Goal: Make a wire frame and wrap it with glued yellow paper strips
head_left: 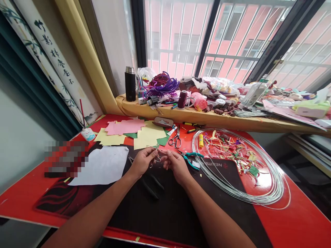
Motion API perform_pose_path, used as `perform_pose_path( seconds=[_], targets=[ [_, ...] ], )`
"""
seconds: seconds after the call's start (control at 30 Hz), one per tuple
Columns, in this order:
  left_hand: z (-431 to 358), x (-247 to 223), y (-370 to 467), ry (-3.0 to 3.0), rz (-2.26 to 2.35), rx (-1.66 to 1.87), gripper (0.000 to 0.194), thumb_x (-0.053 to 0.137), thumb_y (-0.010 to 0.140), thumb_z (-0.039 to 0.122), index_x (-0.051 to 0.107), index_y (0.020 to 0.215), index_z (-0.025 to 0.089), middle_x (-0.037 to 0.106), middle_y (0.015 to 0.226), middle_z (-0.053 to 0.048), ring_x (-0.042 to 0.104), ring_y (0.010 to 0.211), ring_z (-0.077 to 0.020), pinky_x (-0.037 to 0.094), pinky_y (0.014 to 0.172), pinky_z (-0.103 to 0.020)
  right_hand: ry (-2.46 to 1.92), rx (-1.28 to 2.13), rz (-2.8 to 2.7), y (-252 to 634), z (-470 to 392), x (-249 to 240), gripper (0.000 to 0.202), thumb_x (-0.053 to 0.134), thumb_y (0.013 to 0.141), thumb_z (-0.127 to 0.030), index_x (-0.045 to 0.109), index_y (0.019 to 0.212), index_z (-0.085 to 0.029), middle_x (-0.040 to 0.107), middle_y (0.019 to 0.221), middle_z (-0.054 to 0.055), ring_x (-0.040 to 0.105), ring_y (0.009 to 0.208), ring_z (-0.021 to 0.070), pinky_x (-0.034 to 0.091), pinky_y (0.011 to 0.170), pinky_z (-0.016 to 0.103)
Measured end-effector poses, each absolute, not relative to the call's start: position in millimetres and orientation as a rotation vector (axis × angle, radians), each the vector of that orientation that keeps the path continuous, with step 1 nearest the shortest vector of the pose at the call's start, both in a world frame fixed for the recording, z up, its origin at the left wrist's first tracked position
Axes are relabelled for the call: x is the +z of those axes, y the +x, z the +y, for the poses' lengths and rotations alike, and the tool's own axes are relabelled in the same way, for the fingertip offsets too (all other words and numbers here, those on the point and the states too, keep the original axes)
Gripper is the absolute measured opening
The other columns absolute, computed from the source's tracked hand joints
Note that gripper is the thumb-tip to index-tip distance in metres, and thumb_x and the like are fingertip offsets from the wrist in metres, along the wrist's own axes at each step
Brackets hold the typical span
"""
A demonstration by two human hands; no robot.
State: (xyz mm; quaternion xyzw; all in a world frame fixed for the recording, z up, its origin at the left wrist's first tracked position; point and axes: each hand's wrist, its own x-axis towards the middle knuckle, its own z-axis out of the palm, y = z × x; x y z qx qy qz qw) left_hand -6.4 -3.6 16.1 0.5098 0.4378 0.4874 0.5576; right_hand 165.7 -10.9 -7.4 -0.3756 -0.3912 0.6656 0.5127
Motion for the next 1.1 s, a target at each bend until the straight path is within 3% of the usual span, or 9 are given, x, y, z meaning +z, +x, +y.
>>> perform_pose_path(
  seconds=[0.2, 0.4, 0.67, 1.1],
  targets=[
    [-2.9, 12.6, -6.7, 1.255, 1.091, 1.147, 0.047, 0.077, 0.078, 0.06, 0.073, 0.091, 0.015, 0.065, 0.071, -0.001, 0.052, 0.052, -0.0109, 0.038, 0.045, -0.022, -0.908, 1.548, -0.944, 166.7, -9.3, -5.0, 0.05, 0.073, 0.083, -0.066, 0.073, 0.092, -0.017, 0.076, 0.076, 0.006, 0.059, 0.051, 0.0125, 0.041, 0.048, 0.024],
    [-4.2, 5.5, -7.8, 1.347, 1.095, 1.079, 0.045, 0.073, 0.083, 0.06, 0.072, 0.092, 0.016, 0.065, 0.069, 0.0, 0.055, 0.052, -0.0124, 0.042, 0.046, -0.024, -1.015, 1.404, -1.168, 166.5, -11.0, -5.8, 0.04, 0.077, 0.081, -0.059, 0.072, 0.084, -0.019, 0.068, 0.062, 0.0, 0.055, 0.049, 0.0133, 0.04, 0.048, 0.026],
    [-5.1, 11.0, -2.7, 1.232, 1.101, 1.124, 0.048, 0.08, 0.072, 0.061, 0.073, 0.085, 0.015, 0.068, 0.072, -0.003, 0.057, 0.052, -0.0117, 0.042, 0.044, -0.023, -1.036, 1.387, -1.203, 167.2, -10.2, -8.6, 0.038, 0.075, 0.083, -0.056, 0.073, 0.084, -0.018, 0.053, 0.048, -0.005, 0.042, 0.043, 0.0108, 0.031, 0.046, 0.025],
    [-3.4, 9.9, 3.1, 1.154, 1.075, 1.156, 0.048, 0.084, 0.069, 0.058, 0.074, 0.085, 0.014, 0.069, 0.074, -0.003, 0.058, 0.053, -0.0111, 0.04, 0.044, -0.022, -0.961, 1.452, -1.059, 164.7, -11.8, -6.6, 0.039, 0.079, 0.08, -0.056, 0.073, 0.082, -0.018, 0.039, 0.049, -0.009, 0.029, 0.044, 0.0088, 0.022, 0.046, 0.025]
  ],
)
